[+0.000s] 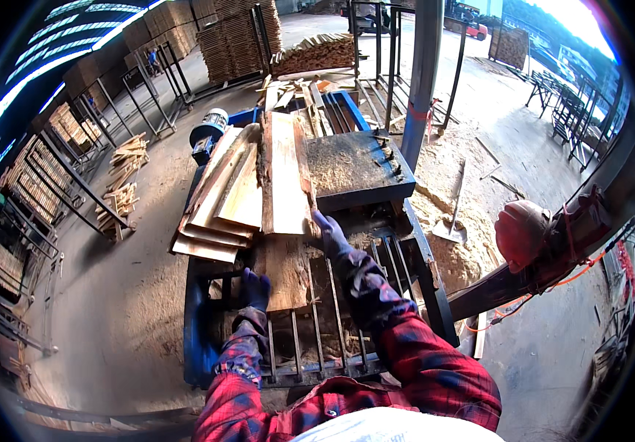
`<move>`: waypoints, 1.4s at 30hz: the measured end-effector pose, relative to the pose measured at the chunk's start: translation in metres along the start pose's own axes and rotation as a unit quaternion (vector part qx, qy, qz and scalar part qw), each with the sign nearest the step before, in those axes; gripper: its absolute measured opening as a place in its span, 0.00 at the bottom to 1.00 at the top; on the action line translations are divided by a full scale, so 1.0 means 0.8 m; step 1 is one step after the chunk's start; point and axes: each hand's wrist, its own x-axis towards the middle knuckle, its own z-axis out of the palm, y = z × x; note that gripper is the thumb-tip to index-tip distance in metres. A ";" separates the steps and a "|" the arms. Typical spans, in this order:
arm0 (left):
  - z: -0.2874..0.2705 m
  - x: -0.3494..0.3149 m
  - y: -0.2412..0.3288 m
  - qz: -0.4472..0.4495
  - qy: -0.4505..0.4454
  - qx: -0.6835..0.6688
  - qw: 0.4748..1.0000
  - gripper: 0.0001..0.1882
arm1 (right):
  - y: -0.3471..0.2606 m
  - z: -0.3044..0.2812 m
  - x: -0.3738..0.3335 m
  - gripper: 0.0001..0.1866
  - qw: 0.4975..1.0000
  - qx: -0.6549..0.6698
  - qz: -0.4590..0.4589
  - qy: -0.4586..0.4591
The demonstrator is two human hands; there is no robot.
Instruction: The person picks up wood planks from a stack by hand and feeds them one at a time into a machine feeder.
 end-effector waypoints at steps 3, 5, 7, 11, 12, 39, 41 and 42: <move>-0.007 0.051 0.022 -0.028 -0.089 -0.146 0.985 0.23 | -0.030 0.010 0.020 0.16 0.979 0.022 0.009 -0.201; -0.021 0.064 0.056 -0.123 0.008 -0.443 0.888 0.18 | -0.036 0.001 -0.017 0.13 0.989 0.050 0.000 -0.136; -0.041 0.061 0.090 -0.242 -0.088 -0.579 0.774 0.20 | -0.040 -0.026 -0.080 0.12 0.989 0.005 -0.009 -0.149; -0.054 -0.045 0.148 -0.159 -0.188 -0.694 0.677 0.15 | -0.004 -0.102 -0.255 0.11 0.991 0.000 0.041 -0.131; -0.053 -0.091 0.157 -0.229 -0.179 -0.635 0.716 0.13 | 0.009 -0.119 -0.293 0.10 0.990 0.006 0.051 -0.133; -0.226 -0.269 0.000 -0.342 -0.114 -0.562 0.744 0.28 | 0.113 -0.028 -0.446 0.57 0.606 -0.692 -0.288 -0.268; -0.216 -0.250 0.002 -0.333 -0.112 -0.556 0.753 0.26 | 0.125 -0.027 -0.425 0.56 0.609 -0.682 -0.332 -0.232; -0.209 -0.244 0.005 -0.305 -0.108 -0.572 0.753 0.26 | 0.134 -0.029 -0.415 0.55 0.611 -0.680 -0.336 -0.225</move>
